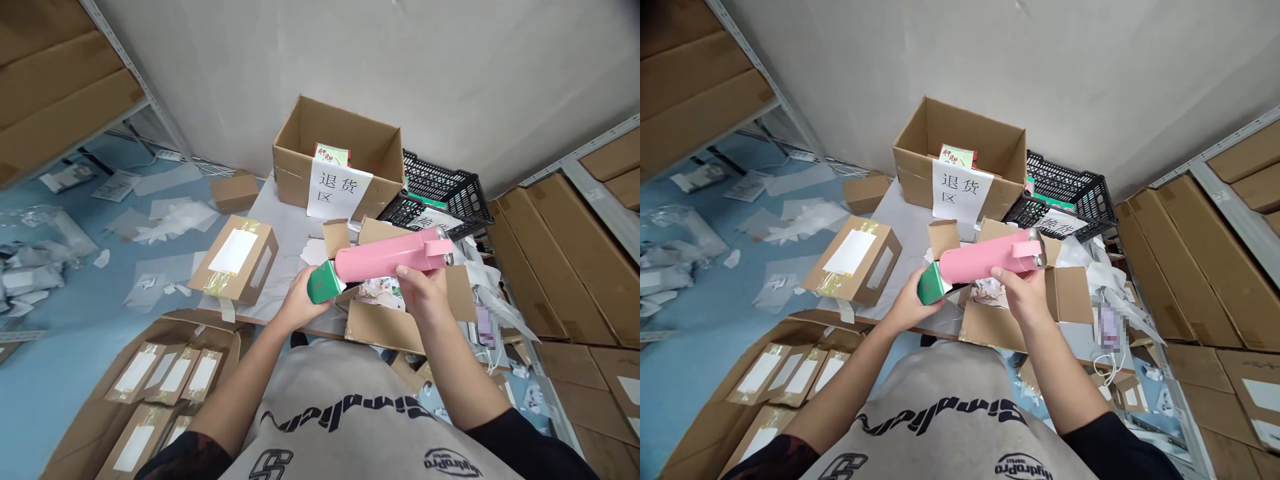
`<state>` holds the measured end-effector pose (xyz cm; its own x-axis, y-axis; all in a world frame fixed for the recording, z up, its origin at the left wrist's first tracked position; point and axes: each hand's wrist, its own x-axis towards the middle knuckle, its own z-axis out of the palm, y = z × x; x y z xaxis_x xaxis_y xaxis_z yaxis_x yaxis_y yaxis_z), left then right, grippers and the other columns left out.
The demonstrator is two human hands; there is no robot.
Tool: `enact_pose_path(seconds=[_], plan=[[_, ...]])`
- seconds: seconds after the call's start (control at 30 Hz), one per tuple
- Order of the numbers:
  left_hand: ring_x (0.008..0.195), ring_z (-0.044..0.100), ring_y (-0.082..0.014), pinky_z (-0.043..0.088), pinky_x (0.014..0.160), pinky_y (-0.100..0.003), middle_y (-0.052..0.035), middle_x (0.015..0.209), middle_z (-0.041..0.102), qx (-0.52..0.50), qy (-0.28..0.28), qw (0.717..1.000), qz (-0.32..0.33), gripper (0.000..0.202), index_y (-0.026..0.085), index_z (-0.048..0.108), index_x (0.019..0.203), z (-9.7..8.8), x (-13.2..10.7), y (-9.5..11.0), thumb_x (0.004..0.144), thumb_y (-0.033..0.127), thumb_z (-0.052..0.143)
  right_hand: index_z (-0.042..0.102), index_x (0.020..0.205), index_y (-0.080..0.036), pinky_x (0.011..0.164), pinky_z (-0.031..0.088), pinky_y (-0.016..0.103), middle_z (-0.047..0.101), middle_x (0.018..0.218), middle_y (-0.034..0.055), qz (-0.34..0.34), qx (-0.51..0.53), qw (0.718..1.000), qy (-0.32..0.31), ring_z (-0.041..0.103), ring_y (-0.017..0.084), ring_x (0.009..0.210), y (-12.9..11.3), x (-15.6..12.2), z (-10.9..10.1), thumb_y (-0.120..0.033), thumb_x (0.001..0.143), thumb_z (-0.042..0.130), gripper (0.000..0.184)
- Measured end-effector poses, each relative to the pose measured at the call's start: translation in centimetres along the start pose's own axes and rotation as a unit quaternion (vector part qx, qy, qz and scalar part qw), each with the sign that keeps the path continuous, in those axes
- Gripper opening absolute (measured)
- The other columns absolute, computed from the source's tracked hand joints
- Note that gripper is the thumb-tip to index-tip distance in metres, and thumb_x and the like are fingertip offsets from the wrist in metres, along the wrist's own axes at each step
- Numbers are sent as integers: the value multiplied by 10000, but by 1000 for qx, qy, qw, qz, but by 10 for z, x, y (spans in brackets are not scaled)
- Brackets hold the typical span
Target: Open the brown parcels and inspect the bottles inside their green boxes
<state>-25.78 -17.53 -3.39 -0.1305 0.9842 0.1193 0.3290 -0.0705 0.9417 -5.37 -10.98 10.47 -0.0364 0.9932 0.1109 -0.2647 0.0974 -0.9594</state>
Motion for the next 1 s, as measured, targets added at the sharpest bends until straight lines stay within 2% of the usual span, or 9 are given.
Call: enact_pose_path(seconds=[0.13, 0.3, 0.4, 0.47, 0.5, 0.6, 0.67, 0.83, 1.0], plan=[[1153, 575, -317, 455, 982, -424, -103, 1246, 597, 50, 8, 999, -1, 721, 211, 484, 1283, 4, 4, 3, 639, 290, 798, 623, 1029, -261, 845, 554, 411, 702, 951, 15, 9, -57, 998, -26, 655, 228, 907, -2, 0, -8, -197, 557, 886, 544], [1187, 549, -332, 423, 1037, -456, -97, 1234, 586, 80, 1, 997, 22, 682, 225, 519, 1247, 8, 8, 1, 622, 271, 789, 635, 1014, -245, 939, 523, 458, 699, 975, 32, -17, -101, 994, -43, 646, 261, 997, -7, -2, -7, -151, 537, 898, 553], [1348, 397, -376, 343, 1124, -482, -130, 1386, 443, 92, 32, 994, 40, 767, 219, 525, 1255, 8, 8, -5, 556, 286, 833, 654, 978, -219, 962, 508, 469, 695, 988, 57, -5, -97, 994, -59, 650, 277, 999, -7, -4, -5, -122, 511, 907, 539], [1399, 328, -378, 335, 1135, -468, -138, 1453, 353, 85, 30, 995, 33, 811, 217, 509, 1285, 8, 7, -9, 546, 281, 839, 664, 973, -214, 973, 501, 471, 692, 1000, 64, -8, -104, 993, -59, 652, 281, 999, -4, -6, -4, -114, 504, 909, 538], [1387, 350, -366, 353, 1121, -455, -137, 1447, 361, 72, 23, 997, 27, 816, 220, 493, 1304, 7, 6, -11, 563, 278, 831, 669, 977, -215, 977, 500, 472, 692, 1000, 63, -15, -112, 992, -59, 652, 281, 999, -3, -6, -3, -115, 506, 909, 538], [1231, 519, -319, 431, 1032, -437, -116, 1300, 519, 22, 2, 1000, 6, 776, 225, 463, 1325, 5, 2, -18, 629, 291, 800, 677, 1006, -222, 974, 507, 468, 695, 995, 58, -38, -136, 988, -66, 649, 273, 992, 2, -5, -2, -136, 526, 904, 538], [1162, 563, -308, 452, 996, -436, -106, 1239, 572, 1, 0, 1000, -7, 764, 225, 460, 1327, 4, -2, -24, 643, 295, 794, 676, 1026, -229, 954, 521, 452, 697, 1007, 53, -46, -135, 988, -66, 649, 258, 977, 4, -3, -2, -164, 552, 897, 527], [1320, 459, -331, 370, 1103, -455, -119, 1411, 493, -1, 21, 1000, -2, 835, 226, 450, 1379, 0, -14, -44, 627, 294, 805, 652, 1026, -227, 899, 545, 415, 697, 1005, 42, -35, -105, 993, -42, 648, 224, 931, 8, 6, -1, -229, 596, 878, 485], [1292, 503, -317, 394, 1089, -448, -111, 1377, 538, -55, 27, 998, -35, 800, 229, 458, 1376, 3, -22, -53, 659, 328, 798, 553, 1242, -267, 981, 508, 423, 613, 1255, 68, -56, -107, 992, -28, 595, 249, 1140, 14, 10, 0, -232, 547, 900, 777]])
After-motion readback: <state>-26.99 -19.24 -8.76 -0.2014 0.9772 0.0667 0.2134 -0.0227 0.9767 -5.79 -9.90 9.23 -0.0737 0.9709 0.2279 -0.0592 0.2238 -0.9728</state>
